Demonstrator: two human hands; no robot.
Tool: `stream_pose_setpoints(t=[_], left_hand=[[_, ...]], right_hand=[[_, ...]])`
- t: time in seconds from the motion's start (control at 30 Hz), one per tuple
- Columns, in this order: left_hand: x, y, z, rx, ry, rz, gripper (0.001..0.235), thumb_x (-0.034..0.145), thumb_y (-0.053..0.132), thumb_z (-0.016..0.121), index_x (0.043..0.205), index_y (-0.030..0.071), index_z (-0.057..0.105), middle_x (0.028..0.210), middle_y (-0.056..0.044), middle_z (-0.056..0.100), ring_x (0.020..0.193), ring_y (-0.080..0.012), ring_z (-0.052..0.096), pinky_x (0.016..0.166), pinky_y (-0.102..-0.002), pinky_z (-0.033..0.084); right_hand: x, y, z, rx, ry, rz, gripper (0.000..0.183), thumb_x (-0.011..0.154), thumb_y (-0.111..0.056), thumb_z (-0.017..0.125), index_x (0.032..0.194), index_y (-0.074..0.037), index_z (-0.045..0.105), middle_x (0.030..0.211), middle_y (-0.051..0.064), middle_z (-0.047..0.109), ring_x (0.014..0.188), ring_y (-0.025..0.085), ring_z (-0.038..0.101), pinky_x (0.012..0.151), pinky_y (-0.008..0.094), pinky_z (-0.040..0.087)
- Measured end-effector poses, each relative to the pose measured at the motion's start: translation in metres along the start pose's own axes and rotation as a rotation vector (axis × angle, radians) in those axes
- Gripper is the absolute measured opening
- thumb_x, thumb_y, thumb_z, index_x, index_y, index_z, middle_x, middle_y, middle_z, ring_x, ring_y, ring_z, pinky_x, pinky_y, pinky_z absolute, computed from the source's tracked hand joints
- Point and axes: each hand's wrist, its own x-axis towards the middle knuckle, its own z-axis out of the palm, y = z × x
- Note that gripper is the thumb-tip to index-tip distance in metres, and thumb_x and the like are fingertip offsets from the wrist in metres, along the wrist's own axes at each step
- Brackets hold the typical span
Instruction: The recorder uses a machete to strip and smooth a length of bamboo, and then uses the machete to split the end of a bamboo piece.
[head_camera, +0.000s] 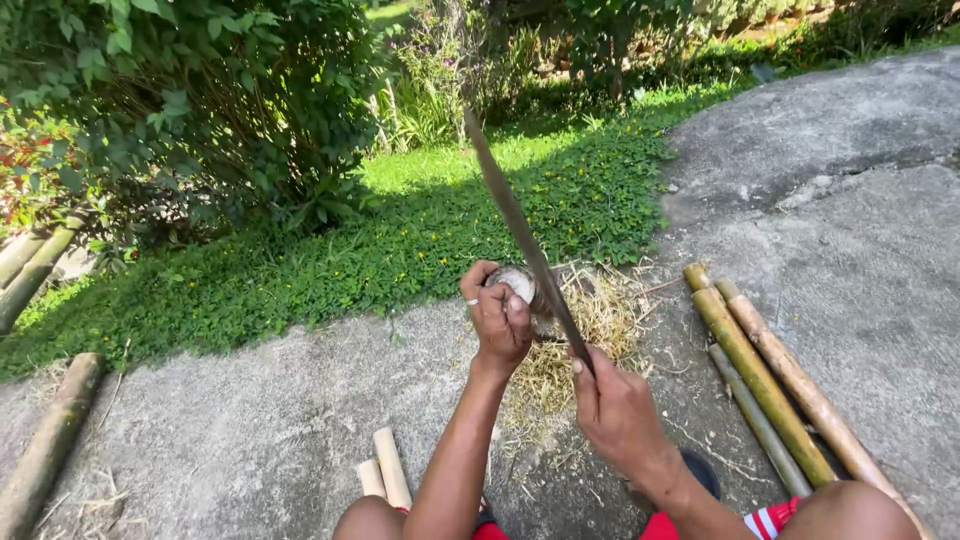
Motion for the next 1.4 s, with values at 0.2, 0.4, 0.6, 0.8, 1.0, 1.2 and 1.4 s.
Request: stream_pose_setpoints(t=[0.2, 0.4, 0.6, 0.8, 1.0, 1.2, 1.4], left_hand=[[-0.001, 0.007, -0.001, 0.026, 0.001, 0.036, 0.028, 0.108, 0.029, 0.047, 0.096, 0.005, 0.047, 0.128, -0.023, 0.048, 0.119, -0.0338, 0.05, 0.104, -0.05, 0.043], [-0.001, 0.006, 0.002, 0.055, 0.01, 0.067, 0.029, 0.108, 0.03, 0.045, 0.096, 0.003, 0.047, 0.125, -0.023, 0.05, 0.117, -0.0343, 0.05, 0.101, -0.049, 0.043], [-0.003, 0.011, -0.003, 0.049, -0.002, 0.064, 0.03, 0.11, 0.03, 0.044, 0.096, 0.004, 0.047, 0.125, -0.025, 0.047, 0.118, -0.0351, 0.05, 0.102, -0.05, 0.044], [-0.007, 0.015, -0.001, 0.034, -0.01, 0.055, 0.029, 0.108, 0.029, 0.045, 0.096, 0.003, 0.049, 0.126, -0.024, 0.048, 0.117, -0.0346, 0.05, 0.101, -0.049, 0.045], [-0.01, 0.012, -0.006, 0.052, -0.016, 0.05, 0.027, 0.107, 0.029, 0.046, 0.095, 0.005, 0.047, 0.126, -0.024, 0.049, 0.116, -0.0342, 0.051, 0.1, -0.051, 0.044], [-0.01, 0.009, -0.003, 0.051, -0.031, 0.073, 0.026, 0.108, 0.029, 0.045, 0.097, 0.005, 0.046, 0.126, -0.023, 0.048, 0.117, -0.0349, 0.05, 0.101, -0.051, 0.044], [-0.006, -0.012, 0.008, -0.071, -0.009, -0.085, 0.031, 0.108, 0.036, 0.041, 0.097, 0.007, 0.044, 0.124, -0.021, 0.045, 0.109, -0.0288, 0.055, 0.087, -0.041, 0.054]], right_hand=[[-0.012, 0.009, 0.0, 0.112, 0.179, -0.124, 0.021, 0.099, -0.011, 0.055, 0.111, 0.004, 0.063, 0.057, 0.009, 0.061, 0.048, 0.021, 0.066, 0.046, 0.037, 0.051], [-0.008, 0.028, 0.025, -0.032, -0.09, 0.095, 0.023, 0.1, -0.017, 0.055, 0.107, 0.002, 0.065, 0.059, 0.013, 0.065, 0.048, 0.025, 0.066, 0.044, 0.04, 0.052], [-0.015, -0.003, -0.009, 0.105, 0.092, -0.032, 0.023, 0.1, -0.016, 0.052, 0.107, 0.002, 0.065, 0.053, 0.01, 0.061, 0.038, 0.021, 0.061, 0.038, 0.036, 0.046], [-0.021, 0.041, 0.032, 0.009, 0.094, -0.091, 0.022, 0.101, -0.017, 0.052, 0.109, 0.001, 0.062, 0.059, 0.011, 0.064, 0.045, 0.026, 0.064, 0.042, 0.04, 0.05], [-0.025, 0.042, 0.042, -0.063, -0.096, 0.123, 0.026, 0.101, -0.022, 0.052, 0.112, -0.001, 0.063, 0.059, 0.013, 0.067, 0.049, 0.029, 0.068, 0.045, 0.045, 0.052], [-0.015, 0.007, 0.003, 0.105, -0.203, 0.247, 0.027, 0.1, -0.023, 0.052, 0.113, -0.004, 0.066, 0.056, 0.01, 0.064, 0.045, 0.024, 0.066, 0.043, 0.043, 0.05], [-0.059, -0.02, -0.037, 0.192, 0.057, 0.212, 0.029, 0.098, -0.019, 0.048, 0.116, -0.004, 0.065, 0.055, 0.002, 0.064, 0.041, 0.011, 0.065, 0.043, 0.033, 0.053]])
